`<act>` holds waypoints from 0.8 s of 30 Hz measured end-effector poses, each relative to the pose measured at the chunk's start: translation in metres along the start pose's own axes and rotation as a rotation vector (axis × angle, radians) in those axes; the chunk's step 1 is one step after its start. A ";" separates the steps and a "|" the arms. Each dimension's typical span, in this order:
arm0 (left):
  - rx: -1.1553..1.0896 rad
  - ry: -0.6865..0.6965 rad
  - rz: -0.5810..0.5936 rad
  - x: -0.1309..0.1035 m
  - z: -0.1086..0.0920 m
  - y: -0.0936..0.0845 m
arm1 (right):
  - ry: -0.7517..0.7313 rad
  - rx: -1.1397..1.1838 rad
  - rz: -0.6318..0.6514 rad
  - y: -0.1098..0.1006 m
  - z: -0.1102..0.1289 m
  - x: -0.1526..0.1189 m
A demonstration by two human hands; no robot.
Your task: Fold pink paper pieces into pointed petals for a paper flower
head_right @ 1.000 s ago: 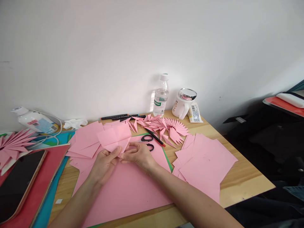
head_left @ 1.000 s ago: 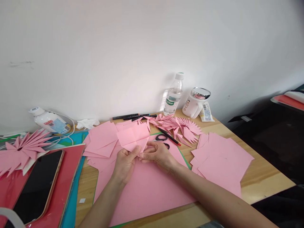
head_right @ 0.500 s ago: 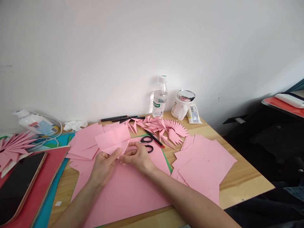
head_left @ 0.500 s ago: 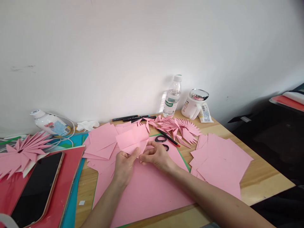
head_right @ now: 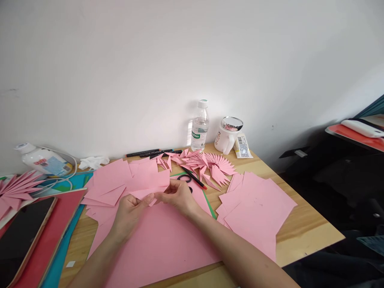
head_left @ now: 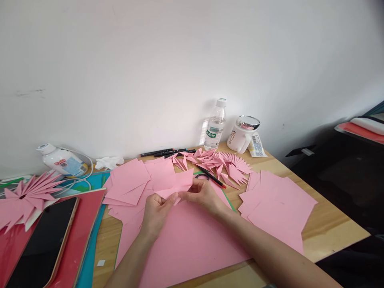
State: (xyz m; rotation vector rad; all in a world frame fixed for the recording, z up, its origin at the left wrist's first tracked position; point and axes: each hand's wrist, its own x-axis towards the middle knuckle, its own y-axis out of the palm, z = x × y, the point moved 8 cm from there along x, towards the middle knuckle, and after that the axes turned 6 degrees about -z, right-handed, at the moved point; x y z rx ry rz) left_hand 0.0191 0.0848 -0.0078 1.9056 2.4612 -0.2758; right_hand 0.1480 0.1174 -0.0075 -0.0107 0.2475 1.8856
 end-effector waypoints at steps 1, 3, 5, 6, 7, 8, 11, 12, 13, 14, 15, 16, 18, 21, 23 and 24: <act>0.025 0.003 0.007 0.000 -0.001 0.001 | 0.011 0.009 -0.002 -0.001 -0.002 0.001; 0.035 0.019 0.021 0.000 -0.002 0.001 | 0.022 0.027 0.012 -0.003 -0.004 0.002; 0.010 0.042 0.033 0.000 -0.004 0.001 | 0.014 0.035 0.040 -0.005 -0.004 0.003; -0.007 0.049 0.038 0.001 -0.004 0.001 | 0.008 0.034 0.050 -0.007 -0.003 0.004; -0.027 0.048 0.044 0.001 -0.004 0.001 | 0.005 0.031 0.059 -0.008 -0.002 0.004; -0.050 0.041 0.061 0.002 -0.004 0.001 | 0.004 0.023 0.062 -0.010 0.000 0.004; -0.145 0.008 0.140 0.002 -0.003 0.006 | 0.001 -0.005 0.081 -0.011 0.009 0.003; -0.167 -0.005 0.161 0.002 -0.004 0.008 | -0.003 -0.014 0.087 -0.010 0.012 0.002; -0.182 -0.019 0.173 0.001 -0.004 0.010 | -0.009 -0.018 0.088 -0.010 0.015 0.002; -0.193 -0.036 0.179 0.001 -0.004 0.011 | -0.014 -0.017 0.086 -0.011 0.017 0.002; -0.204 -0.054 0.179 0.001 -0.003 0.011 | -0.017 -0.008 0.086 -0.011 0.019 0.002; -0.219 -0.072 0.178 0.001 -0.003 0.012 | -0.017 0.007 0.085 -0.011 0.019 0.002; -0.282 -0.104 0.165 0.002 -0.002 0.012 | -0.015 0.052 0.076 -0.012 0.020 0.002; -0.458 -0.143 0.075 0.005 0.001 0.006 | -0.045 0.107 -0.024 -0.018 0.019 0.003; -0.574 -0.174 0.015 0.007 0.004 0.003 | -0.060 0.085 -0.072 -0.017 0.017 0.002; -0.612 -0.184 -0.009 0.007 0.006 0.002 | -0.057 0.059 -0.068 -0.013 0.014 0.001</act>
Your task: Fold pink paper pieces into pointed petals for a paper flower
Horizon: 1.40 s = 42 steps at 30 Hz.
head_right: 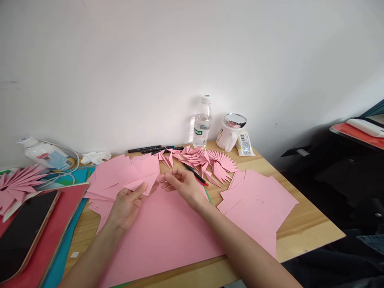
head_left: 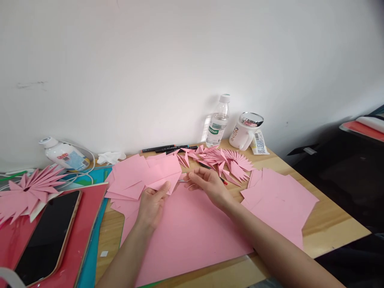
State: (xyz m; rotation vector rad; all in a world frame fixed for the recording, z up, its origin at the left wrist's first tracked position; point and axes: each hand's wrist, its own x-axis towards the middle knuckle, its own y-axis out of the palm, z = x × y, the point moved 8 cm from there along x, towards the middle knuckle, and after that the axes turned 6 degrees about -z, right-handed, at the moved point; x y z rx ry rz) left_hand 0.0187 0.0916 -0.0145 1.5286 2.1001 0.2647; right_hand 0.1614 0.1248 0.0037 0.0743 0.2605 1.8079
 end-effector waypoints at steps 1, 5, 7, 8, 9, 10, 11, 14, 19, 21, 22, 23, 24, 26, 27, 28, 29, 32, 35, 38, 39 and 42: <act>-0.026 0.000 -0.011 0.001 0.000 -0.001 | 0.016 -0.029 0.032 0.006 -0.005 -0.002; -0.045 0.023 0.013 0.000 0.001 0.001 | 0.056 -0.017 0.072 0.024 -0.019 -0.008; -0.032 0.012 0.047 -0.002 0.003 0.004 | 0.070 0.022 0.039 0.025 -0.022 -0.009; -0.023 0.007 0.060 -0.003 0.004 0.006 | 0.073 0.031 0.038 0.026 -0.023 -0.009; -0.014 0.003 0.069 -0.003 0.004 0.007 | 0.075 0.029 0.047 0.028 -0.023 -0.010; -0.006 0.003 0.071 -0.004 0.005 0.007 | 0.077 0.018 0.058 0.029 -0.023 -0.010; -0.001 0.004 0.068 -0.005 0.005 0.007 | 0.079 0.007 0.064 0.029 -0.023 -0.011; -0.010 -0.001 0.052 -0.006 0.006 0.008 | 0.085 0.008 0.051 0.028 -0.023 -0.012; -0.011 -0.007 0.059 -0.007 0.010 0.011 | 0.053 0.037 0.022 0.027 -0.027 -0.012; -0.003 -0.004 0.063 -0.007 0.010 0.011 | 0.044 0.037 0.018 0.027 -0.029 -0.012; 0.004 0.001 0.064 -0.007 0.010 0.011 | 0.042 0.034 0.020 0.027 -0.030 -0.011; 0.019 0.010 0.065 -0.007 0.010 0.011 | 0.042 0.027 0.026 0.028 -0.030 -0.011; 0.042 0.022 0.069 -0.007 0.009 0.011 | 0.044 0.019 0.032 0.028 -0.030 -0.011; 0.086 0.051 0.078 -0.007 0.007 0.011 | 0.050 0.008 0.034 0.028 -0.030 -0.011; 0.092 0.067 0.079 -0.007 0.006 0.010 | 0.049 0.011 0.025 0.028 -0.030 -0.011; 0.085 0.079 0.079 -0.007 0.005 0.009 | 0.045 0.023 0.011 0.028 -0.029 -0.012; 0.069 0.081 0.081 -0.006 0.005 0.009 | 0.041 0.043 -0.007 0.028 -0.028 -0.012; 0.017 0.065 0.069 -0.005 0.007 0.007 | 0.020 0.083 -0.056 0.027 -0.025 -0.013; 0.015 0.082 0.039 -0.004 0.007 0.006 | -0.021 0.028 -0.114 0.023 -0.021 -0.014; 0.092 0.142 0.042 -0.006 0.004 0.007 | -0.041 0.000 -0.136 0.019 -0.019 -0.013; 0.129 0.159 0.046 -0.007 0.003 0.007 | -0.035 0.012 -0.119 0.020 -0.019 -0.013; 0.292 0.208 0.044 -0.009 -0.001 0.006 | -0.009 0.022 -0.029 0.025 -0.019 -0.012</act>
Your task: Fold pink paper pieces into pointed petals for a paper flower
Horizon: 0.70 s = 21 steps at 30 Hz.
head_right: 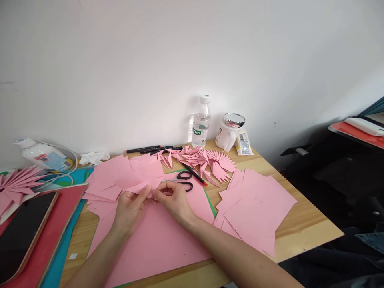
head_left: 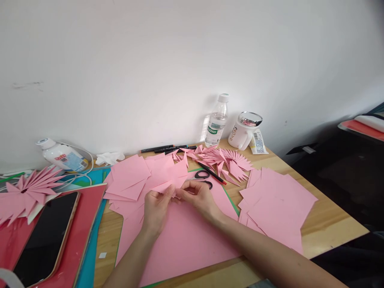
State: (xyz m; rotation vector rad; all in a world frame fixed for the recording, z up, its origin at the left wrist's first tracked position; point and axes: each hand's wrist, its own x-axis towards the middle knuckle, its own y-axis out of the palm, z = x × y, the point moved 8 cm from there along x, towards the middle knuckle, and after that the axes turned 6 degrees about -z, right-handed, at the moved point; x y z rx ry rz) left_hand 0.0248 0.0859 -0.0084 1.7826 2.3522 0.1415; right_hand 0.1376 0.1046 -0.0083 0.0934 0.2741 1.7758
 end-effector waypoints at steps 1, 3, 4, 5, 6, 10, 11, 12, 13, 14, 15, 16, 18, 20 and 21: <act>0.073 0.025 0.005 0.000 -0.003 0.000 | 0.004 -0.024 0.019 0.000 0.001 0.000; 0.197 0.097 0.028 -0.002 -0.011 0.002 | 0.010 -0.092 0.031 -0.002 0.002 0.001; 0.229 0.124 0.047 -0.003 -0.015 0.004 | 0.010 -0.128 0.027 -0.004 0.004 0.002; 0.234 0.140 0.063 -0.004 -0.018 0.006 | 0.008 -0.157 0.023 -0.006 0.005 0.002; 0.227 0.142 0.072 -0.005 -0.020 0.007 | 0.005 -0.186 0.012 -0.008 0.006 0.003; 0.188 0.108 0.065 -0.006 -0.021 0.008 | -0.013 -0.305 -0.017 -0.016 0.009 0.006; 0.189 0.099 0.069 -0.006 -0.020 0.009 | -0.017 -0.329 -0.014 -0.017 0.011 0.007; 0.196 0.094 0.079 -0.006 -0.020 0.009 | -0.024 -0.350 -0.009 -0.018 0.013 0.007; 0.209 0.092 0.092 -0.006 -0.020 0.009 | -0.037 -0.368 -0.006 -0.019 0.016 0.008; 0.225 0.093 0.107 -0.005 -0.019 0.010 | -0.054 -0.379 -0.010 -0.020 0.019 0.009; 0.243 0.096 0.124 -0.005 -0.019 0.010 | -0.072 -0.384 -0.010 -0.022 0.022 0.010; 0.260 0.098 0.138 -0.005 -0.019 0.010 | -0.091 -0.381 -0.010 -0.024 0.026 0.012; 0.287 0.096 0.156 -0.004 -0.017 0.010 | -0.105 -0.357 0.016 -0.028 0.029 0.015; 0.302 0.087 0.161 -0.003 -0.014 0.008 | -0.097 -0.329 0.018 -0.035 0.030 0.019; 0.302 0.080 0.158 -0.002 -0.013 0.006 | -0.092 -0.313 0.013 -0.040 0.030 0.021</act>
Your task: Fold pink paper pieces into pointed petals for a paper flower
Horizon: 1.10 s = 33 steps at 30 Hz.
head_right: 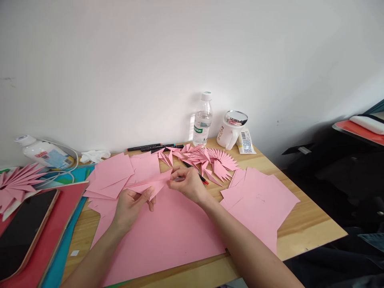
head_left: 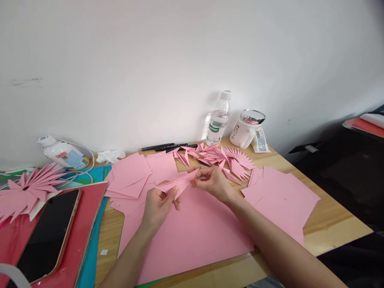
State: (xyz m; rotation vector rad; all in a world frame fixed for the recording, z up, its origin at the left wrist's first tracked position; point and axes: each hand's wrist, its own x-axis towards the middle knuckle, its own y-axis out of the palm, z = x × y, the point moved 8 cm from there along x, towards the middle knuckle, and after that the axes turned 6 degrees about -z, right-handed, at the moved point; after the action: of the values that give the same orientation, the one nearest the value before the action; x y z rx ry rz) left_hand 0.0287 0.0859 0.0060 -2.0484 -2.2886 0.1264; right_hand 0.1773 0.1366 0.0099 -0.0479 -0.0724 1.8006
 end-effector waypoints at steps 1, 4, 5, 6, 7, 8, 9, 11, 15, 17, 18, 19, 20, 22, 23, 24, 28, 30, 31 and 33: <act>-0.011 -0.008 -0.006 0.000 0.001 -0.001 | 0.007 0.019 -0.016 -0.005 -0.001 0.002; -0.103 -0.046 -0.037 0.002 0.001 -0.006 | 0.057 0.113 -0.053 -0.014 -0.006 0.004; -0.137 -0.058 -0.042 0.002 0.000 -0.007 | 0.078 0.156 -0.035 -0.012 -0.008 0.003; -0.161 -0.071 -0.041 0.003 -0.001 -0.007 | 0.097 0.199 0.004 -0.007 -0.009 0.002; -0.169 -0.083 -0.031 0.003 -0.001 -0.005 | 0.108 0.233 0.062 0.000 -0.009 0.000; -0.163 -0.097 -0.017 0.003 0.000 -0.004 | 0.106 0.268 0.113 0.008 -0.008 -0.002; -0.147 -0.111 -0.005 0.002 0.001 -0.002 | 0.099 0.276 0.164 0.016 -0.008 -0.004; -0.114 -0.135 0.000 0.002 0.005 -0.001 | 0.088 0.240 0.158 0.023 -0.010 -0.007; -0.119 -0.143 -0.026 0.002 0.011 -0.002 | 0.070 0.214 0.037 0.022 -0.013 -0.007; -0.137 -0.162 -0.022 0.002 0.013 -0.001 | 0.065 0.207 0.012 0.022 -0.012 -0.007; -0.150 -0.181 -0.023 0.002 0.014 0.000 | 0.067 0.202 0.005 0.021 -0.011 -0.008; -0.172 -0.201 -0.031 0.002 0.014 0.000 | 0.072 0.201 -0.004 0.021 -0.011 -0.008; -0.198 -0.219 -0.046 0.001 0.015 0.000 | 0.079 0.203 -0.015 0.020 -0.010 -0.008; -0.261 -0.245 -0.080 0.001 0.014 -0.002 | 0.093 0.212 -0.044 0.018 -0.010 -0.008; -0.291 -0.254 -0.091 0.001 0.014 -0.002 | 0.097 0.213 -0.056 0.016 -0.010 -0.007; -0.320 -0.259 -0.097 0.001 0.013 -0.002 | 0.098 0.213 -0.065 0.015 -0.009 -0.007; -0.388 -0.255 -0.079 0.001 0.011 0.000 | 0.085 0.195 -0.084 0.011 -0.008 -0.006; -0.413 -0.223 -0.037 0.001 0.009 0.003 | 0.090 0.171 -0.099 0.011 -0.010 -0.007; -0.425 -0.200 -0.016 0.002 0.008 0.004 | 0.096 0.168 -0.106 0.011 -0.011 -0.007; -0.427 -0.162 -0.003 0.003 0.007 0.004 | 0.106 0.188 -0.094 0.015 -0.013 -0.009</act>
State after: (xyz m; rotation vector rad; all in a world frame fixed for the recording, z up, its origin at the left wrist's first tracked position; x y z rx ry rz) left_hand 0.0314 0.0889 -0.0013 -2.2988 -2.6014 -0.2260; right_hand 0.1654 0.1248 -0.0039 -0.0056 0.1673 1.7006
